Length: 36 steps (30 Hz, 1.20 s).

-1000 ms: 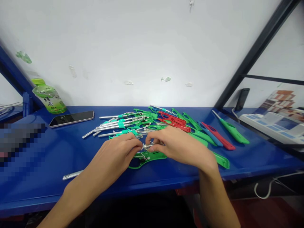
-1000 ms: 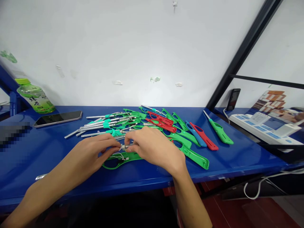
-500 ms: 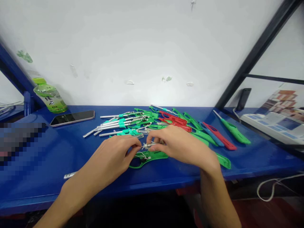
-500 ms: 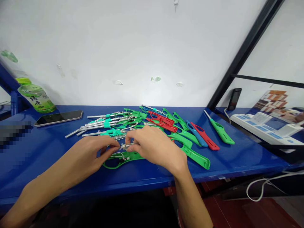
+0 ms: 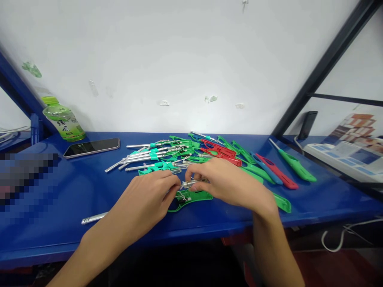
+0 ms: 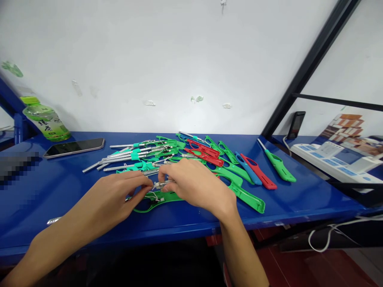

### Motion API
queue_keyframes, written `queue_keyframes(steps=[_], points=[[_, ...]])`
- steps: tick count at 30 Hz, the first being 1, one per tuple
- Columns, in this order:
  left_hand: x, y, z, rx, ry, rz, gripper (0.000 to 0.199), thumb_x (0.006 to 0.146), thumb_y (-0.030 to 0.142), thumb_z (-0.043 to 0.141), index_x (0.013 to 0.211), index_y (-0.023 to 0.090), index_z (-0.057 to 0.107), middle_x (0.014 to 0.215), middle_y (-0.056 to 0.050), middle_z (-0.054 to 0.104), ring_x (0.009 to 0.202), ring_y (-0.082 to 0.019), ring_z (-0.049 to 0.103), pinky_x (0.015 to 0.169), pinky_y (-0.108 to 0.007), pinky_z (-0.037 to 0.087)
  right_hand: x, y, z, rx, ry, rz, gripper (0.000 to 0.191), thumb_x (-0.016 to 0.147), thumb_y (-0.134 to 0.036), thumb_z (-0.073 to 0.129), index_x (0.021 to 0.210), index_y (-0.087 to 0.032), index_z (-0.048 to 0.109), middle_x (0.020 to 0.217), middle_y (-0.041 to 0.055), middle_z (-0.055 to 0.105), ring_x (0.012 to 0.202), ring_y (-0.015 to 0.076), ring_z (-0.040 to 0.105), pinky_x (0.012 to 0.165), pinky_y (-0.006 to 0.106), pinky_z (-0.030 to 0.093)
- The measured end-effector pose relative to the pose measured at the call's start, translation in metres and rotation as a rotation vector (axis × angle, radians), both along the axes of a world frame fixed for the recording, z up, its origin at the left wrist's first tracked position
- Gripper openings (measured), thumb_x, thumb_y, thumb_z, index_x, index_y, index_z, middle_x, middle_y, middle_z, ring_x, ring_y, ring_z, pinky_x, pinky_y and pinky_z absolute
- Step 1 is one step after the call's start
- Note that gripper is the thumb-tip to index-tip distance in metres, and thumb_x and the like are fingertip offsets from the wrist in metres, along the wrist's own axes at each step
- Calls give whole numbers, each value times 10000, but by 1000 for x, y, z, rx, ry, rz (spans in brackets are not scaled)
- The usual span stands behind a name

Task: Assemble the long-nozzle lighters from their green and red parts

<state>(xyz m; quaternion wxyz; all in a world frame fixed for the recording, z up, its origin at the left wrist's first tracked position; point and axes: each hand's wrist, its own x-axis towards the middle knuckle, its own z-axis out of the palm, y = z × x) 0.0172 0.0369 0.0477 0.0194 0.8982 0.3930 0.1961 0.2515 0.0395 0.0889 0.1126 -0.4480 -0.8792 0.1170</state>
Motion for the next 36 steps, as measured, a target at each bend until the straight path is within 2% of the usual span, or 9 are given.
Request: queue_keyframes(steps=[7, 11, 19, 26, 36], points=[[2, 0, 0, 31, -5, -10, 282, 1068, 211, 498, 940, 244, 747, 877, 5, 748, 744, -199, 684, 636, -310, 391, -1, 1, 1, 15, 1, 20, 146, 971, -158, 818, 1056, -253, 748, 821, -42, 798, 769, 178, 713, 652, 285, 351], [0, 1, 1, -5, -20, -1, 246, 1044, 206, 535, 939, 242, 754, 891, 6, 766, 751, -195, 693, 655, -306, 409, -1, 1, -1, -4, 27, 19, 137, 984, -159, 796, 1067, -258, 752, 798, -48, 792, 755, 170, 713, 650, 284, 357], [-4, 3, 6, -53, -44, 74, 188, 1022, 258, 603, 958, 267, 780, 857, 19, 796, 669, -195, 665, 647, -308, 403, -1, 1, -1, -30, 35, -23, 96, 993, -210, 799, 1058, -259, 750, 776, -42, 766, 715, 158, 675, 633, 268, 345], [0, 3, 0, 38, 4, 25, 231, 1056, 195, 544, 988, 236, 761, 951, -17, 793, 830, -226, 736, 687, -310, 434, -2, 1, -1, 11, 0, -26, 65, 1005, -208, 778, 1029, -246, 731, 789, -42, 752, 710, 148, 648, 635, 278, 318], [-1, 4, -2, 11, 34, 4, 246, 1077, 211, 532, 983, 229, 759, 937, -16, 775, 818, -228, 732, 681, -325, 458, -1, -1, -1, 41, -11, 2, 61, 1008, -190, 754, 1028, -248, 759, 807, -27, 763, 726, 167, 657, 643, 292, 350]])
